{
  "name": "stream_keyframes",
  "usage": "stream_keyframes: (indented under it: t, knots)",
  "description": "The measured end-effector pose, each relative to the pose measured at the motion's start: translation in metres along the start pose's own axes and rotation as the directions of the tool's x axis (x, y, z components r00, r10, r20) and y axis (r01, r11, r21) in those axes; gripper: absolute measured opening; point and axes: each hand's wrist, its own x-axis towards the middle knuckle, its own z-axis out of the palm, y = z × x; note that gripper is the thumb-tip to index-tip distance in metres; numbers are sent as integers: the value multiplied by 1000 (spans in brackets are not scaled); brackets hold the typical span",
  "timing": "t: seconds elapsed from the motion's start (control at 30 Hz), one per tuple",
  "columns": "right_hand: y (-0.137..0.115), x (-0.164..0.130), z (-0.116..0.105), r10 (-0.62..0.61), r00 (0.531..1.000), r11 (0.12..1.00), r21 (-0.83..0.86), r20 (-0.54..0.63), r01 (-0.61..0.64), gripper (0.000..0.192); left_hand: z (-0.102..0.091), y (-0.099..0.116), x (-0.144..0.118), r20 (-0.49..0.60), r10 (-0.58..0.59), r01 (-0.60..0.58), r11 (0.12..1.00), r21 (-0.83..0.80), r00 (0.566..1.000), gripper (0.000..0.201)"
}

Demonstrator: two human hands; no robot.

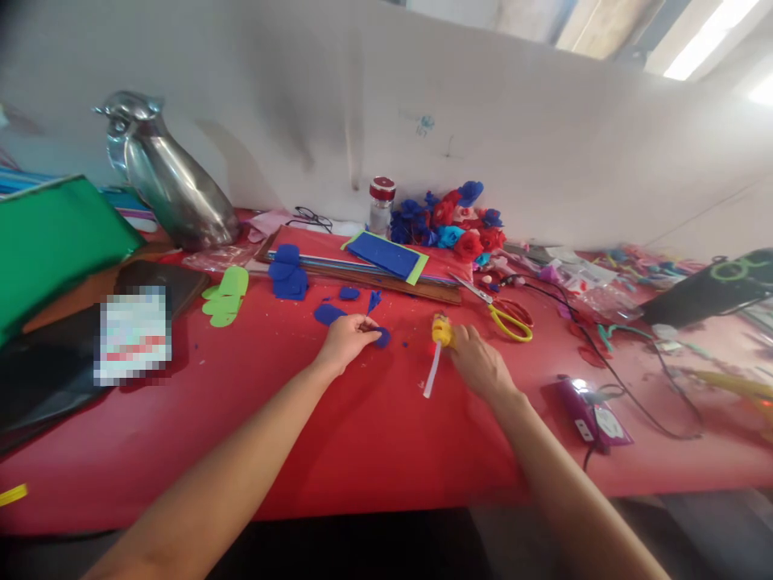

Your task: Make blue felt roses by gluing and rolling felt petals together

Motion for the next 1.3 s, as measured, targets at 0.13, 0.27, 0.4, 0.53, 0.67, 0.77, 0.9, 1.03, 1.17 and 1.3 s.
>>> stream_keyframes:
  t: [0.13, 0.27, 0.4, 0.53, 0.67, 0.77, 0.9, 1.03, 1.17, 1.3]
  knots:
    - [12, 10, 5, -21, 996, 998, -54, -87, 16, 37, -7, 5, 2, -47, 3, -15, 963, -268, 999, 6]
    - [-11, 19, -7, -90, 958, 984, 127, -273, 128, 42, -18, 14, 1, -50, 160, -167, 954, -249, 986, 15]
    - [-61, 36, -39, -250, 943, 890, 332, -220, 313, 33, -22, 24, -8, -5, 263, -262, 960, -99, 965, 24]
    - [-96, 53, -62, -282, 959, 869, 426, 10, 251, 23, -21, 31, -15, 33, 297, -293, 952, -85, 954, 31]
    - [-105, 64, -68, -345, 930, 871, 413, 126, 267, 16, -22, 33, -18, 40, 308, -303, 949, -91, 951, 34]
    - [-101, 72, -73, -295, 955, 869, 426, 40, 251, 14, -25, 35, -18, 36, 316, -311, 945, -98, 948, 35]
    - [-88, 76, -90, -36, 963, 753, 626, -266, 202, 13, -29, 40, -17, 12, 329, -321, 927, -194, 944, 30]
    - [-90, 64, -91, 303, 873, 393, 885, -382, 251, 25, -29, 41, -13, -53, 338, -334, 870, -363, 940, 36]
    - [-113, 52, -55, 427, 864, 82, 963, -266, 256, 29, -27, 28, -8, -86, 318, -322, 837, -443, 944, 36]
    - [-125, 50, -21, 439, 891, -77, 983, -114, 164, 30, -26, 14, -6, -95, 222, -241, 852, -464, 970, 33]
